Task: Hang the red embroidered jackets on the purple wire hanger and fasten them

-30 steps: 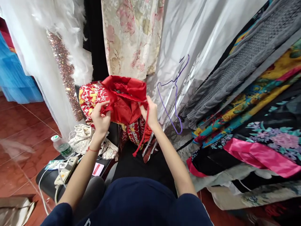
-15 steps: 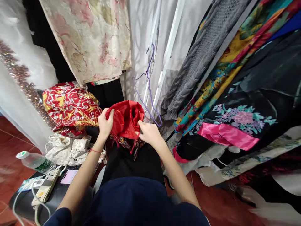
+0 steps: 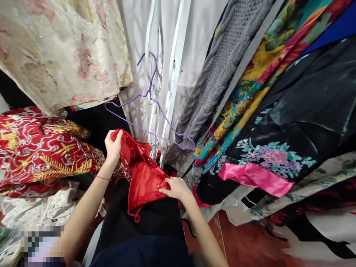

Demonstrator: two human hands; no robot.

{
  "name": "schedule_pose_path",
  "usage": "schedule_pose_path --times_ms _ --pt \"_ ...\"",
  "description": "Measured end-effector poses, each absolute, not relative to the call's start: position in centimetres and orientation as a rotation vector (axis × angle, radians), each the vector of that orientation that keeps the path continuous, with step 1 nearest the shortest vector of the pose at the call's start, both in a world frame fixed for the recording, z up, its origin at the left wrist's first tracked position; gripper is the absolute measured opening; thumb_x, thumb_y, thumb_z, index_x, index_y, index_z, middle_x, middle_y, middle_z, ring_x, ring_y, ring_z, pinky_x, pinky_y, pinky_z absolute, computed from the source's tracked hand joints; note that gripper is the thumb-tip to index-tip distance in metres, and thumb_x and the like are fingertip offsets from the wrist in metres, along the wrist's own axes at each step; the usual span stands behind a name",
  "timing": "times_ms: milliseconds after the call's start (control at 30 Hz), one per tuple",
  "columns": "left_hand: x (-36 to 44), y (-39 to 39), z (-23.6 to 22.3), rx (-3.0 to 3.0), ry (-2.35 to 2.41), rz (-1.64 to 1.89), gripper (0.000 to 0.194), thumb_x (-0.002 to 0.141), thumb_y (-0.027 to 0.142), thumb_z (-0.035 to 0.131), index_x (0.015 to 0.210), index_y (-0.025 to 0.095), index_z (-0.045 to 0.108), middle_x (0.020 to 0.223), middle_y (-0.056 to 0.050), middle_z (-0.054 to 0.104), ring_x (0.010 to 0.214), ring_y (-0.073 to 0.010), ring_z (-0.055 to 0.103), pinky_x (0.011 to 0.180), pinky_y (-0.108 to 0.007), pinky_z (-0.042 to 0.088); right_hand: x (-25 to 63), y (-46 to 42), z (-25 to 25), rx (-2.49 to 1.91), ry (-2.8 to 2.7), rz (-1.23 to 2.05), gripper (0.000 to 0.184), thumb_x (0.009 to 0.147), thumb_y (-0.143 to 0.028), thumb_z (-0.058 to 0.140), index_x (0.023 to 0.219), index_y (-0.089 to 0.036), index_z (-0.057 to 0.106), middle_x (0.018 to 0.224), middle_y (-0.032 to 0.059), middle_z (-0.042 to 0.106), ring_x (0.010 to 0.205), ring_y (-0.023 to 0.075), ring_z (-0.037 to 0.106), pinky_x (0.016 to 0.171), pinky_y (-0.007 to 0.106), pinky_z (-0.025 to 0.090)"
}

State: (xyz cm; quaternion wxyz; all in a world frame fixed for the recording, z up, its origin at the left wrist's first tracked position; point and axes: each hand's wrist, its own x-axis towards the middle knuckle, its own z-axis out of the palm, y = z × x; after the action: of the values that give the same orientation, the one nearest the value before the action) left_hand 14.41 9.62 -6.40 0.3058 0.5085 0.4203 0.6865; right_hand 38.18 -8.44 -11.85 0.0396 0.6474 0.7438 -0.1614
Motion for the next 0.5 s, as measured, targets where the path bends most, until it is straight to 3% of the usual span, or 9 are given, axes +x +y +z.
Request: schedule_pose_path --times_ms 100,167,200,267,333,400,500 --pt "14.8 11.8 -7.1 1.258 1.136 1.835 0.025 0.079 0.041 0.067 0.082 0.018 0.056 0.074 0.002 0.056 0.064 -0.0089 0.051 0.066 -0.021 0.045 38.6 -8.6 -12.0 1.937 2.349 -0.641 0.081 0.079 -0.063 0.066 0.143 -0.016 0.050 0.130 0.0184 0.065 0.119 0.0338 0.064 0.098 0.039 0.047" --pt "15.0 12.7 -7.5 1.216 1.167 1.803 0.025 0.079 0.040 0.066 0.085 0.018 0.057 0.078 0.001 0.058 0.068 -0.0096 0.054 0.070 -0.022 0.047 38.2 -8.5 -12.5 1.807 2.412 -0.711 0.106 0.069 -0.051 0.077 0.155 -0.012 0.028 0.142 0.0216 0.057 0.123 0.0341 0.061 0.101 0.038 0.046" --pt "15.1 13.0 -7.6 1.199 1.189 1.778 0.025 0.079 0.040 0.066 0.087 0.018 0.058 0.080 0.000 0.060 0.070 -0.0101 0.056 0.073 -0.023 0.048 37.8 -8.4 -12.9 1.751 2.443 -0.701 0.106 0.070 -0.040 0.077 0.156 -0.010 0.022 0.142 0.0220 0.056 0.122 0.0330 0.062 0.101 0.038 0.046" --pt "15.2 13.4 -7.7 1.157 1.225 1.740 0.026 0.077 0.038 0.067 0.090 0.017 0.060 0.084 -0.001 0.063 0.075 -0.0113 0.060 0.078 -0.025 0.050 37.0 -7.8 -13.5 1.729 2.486 -0.570 0.085 0.077 -0.019 0.065 0.153 -0.008 0.028 0.131 0.0206 0.065 0.113 0.0299 0.067 0.098 0.037 0.048" --pt "15.1 13.6 -7.7 1.103 1.209 1.732 0.027 0.075 0.038 0.070 0.090 0.017 0.062 0.084 -0.002 0.065 0.078 -0.0126 0.062 0.081 -0.026 0.050 36.6 -7.1 -13.8 1.788 2.500 -0.404 0.055 0.086 -0.009 0.051 0.141 -0.007 0.046 0.111 0.0173 0.073 0.101 0.0280 0.071 0.093 0.037 0.049" --pt "14.9 13.8 -7.4 1.067 1.139 1.747 0.029 0.075 0.043 0.071 0.084 0.018 0.063 0.082 -0.001 0.065 0.079 -0.0140 0.063 0.081 -0.027 0.051 36.9 -6.3 -13.6 1.831 2.534 -0.327 0.033 0.096 -0.014 0.043 0.124 -0.012 0.060 0.099 0.0132 0.075 0.093 0.0262 0.073 0.089 0.036 0.051" --pt "14.6 14.1 -6.3 1.035 1.015 1.781 0.037 0.077 0.055 0.068 0.075 0.019 0.062 0.075 -0.001 0.064 0.075 -0.0153 0.063 0.074 -0.027 0.053 38.2 -5.4 -12.4 1.951 2.766 -0.217 0.026 0.101 -0.025 0.042 0.108 -0.021 0.066 0.112 0.0111 0.072 0.095 0.0229 0.071 0.082 0.032 0.053"
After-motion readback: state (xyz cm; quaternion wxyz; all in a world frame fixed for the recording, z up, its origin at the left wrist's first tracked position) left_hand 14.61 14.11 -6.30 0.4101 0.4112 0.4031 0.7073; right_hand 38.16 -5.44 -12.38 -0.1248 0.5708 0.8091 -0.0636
